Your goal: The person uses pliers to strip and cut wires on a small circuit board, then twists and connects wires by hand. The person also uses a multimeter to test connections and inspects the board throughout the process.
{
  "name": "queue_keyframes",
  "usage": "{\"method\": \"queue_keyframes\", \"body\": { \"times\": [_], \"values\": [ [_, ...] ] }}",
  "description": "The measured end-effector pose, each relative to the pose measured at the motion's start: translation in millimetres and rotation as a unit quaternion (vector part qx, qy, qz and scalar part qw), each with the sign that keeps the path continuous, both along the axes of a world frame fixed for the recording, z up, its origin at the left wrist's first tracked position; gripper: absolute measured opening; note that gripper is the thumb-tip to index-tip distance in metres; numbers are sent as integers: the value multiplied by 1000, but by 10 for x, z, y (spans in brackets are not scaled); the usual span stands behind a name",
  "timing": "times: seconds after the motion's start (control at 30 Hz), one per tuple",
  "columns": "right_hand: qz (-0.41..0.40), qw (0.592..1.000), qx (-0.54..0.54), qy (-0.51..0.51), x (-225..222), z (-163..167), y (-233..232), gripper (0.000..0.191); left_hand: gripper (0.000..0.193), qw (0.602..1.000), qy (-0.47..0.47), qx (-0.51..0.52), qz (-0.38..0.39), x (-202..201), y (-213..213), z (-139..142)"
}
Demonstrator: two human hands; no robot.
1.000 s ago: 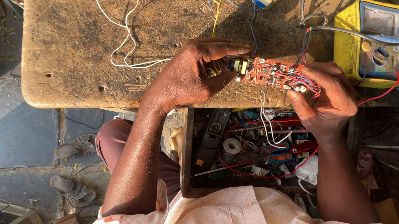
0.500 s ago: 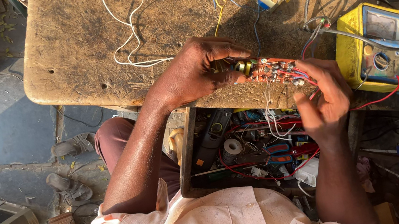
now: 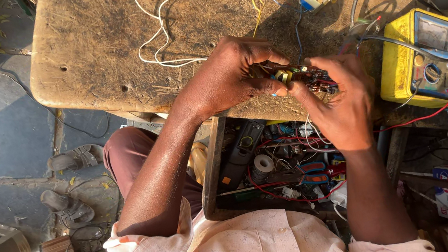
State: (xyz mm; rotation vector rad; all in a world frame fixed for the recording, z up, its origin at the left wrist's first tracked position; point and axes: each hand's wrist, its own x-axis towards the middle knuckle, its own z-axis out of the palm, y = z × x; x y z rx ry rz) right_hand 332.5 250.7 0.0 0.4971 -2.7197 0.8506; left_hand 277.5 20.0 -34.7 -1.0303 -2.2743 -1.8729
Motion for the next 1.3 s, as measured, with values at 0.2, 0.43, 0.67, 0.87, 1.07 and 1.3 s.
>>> {"method": "queue_keyframes", "body": {
  "times": [0.2,0.43,0.67,0.87,1.07,1.3],
  "values": [
    [31,994,-91,-47,-46,-33,58,37,28,999,35,28,-22,-34,-13,5],
    [25,993,-98,-60,-96,-48,92,35,27,998,42,36,-26,-47,-30,-17],
    [34,987,-129,-90,-114,10,112,35,30,998,4,46,-41,-60,-14,-33],
    [33,978,-164,-127,-117,14,139,37,32,999,2,33,-35,-61,-12,-9],
    [41,970,-195,-142,-112,1,179,37,30,998,-1,37,-44,-46,-25,28],
    [52,980,-160,-101,-108,36,184,44,33,998,-27,24,-47,-38,-29,39]
  ]
}}
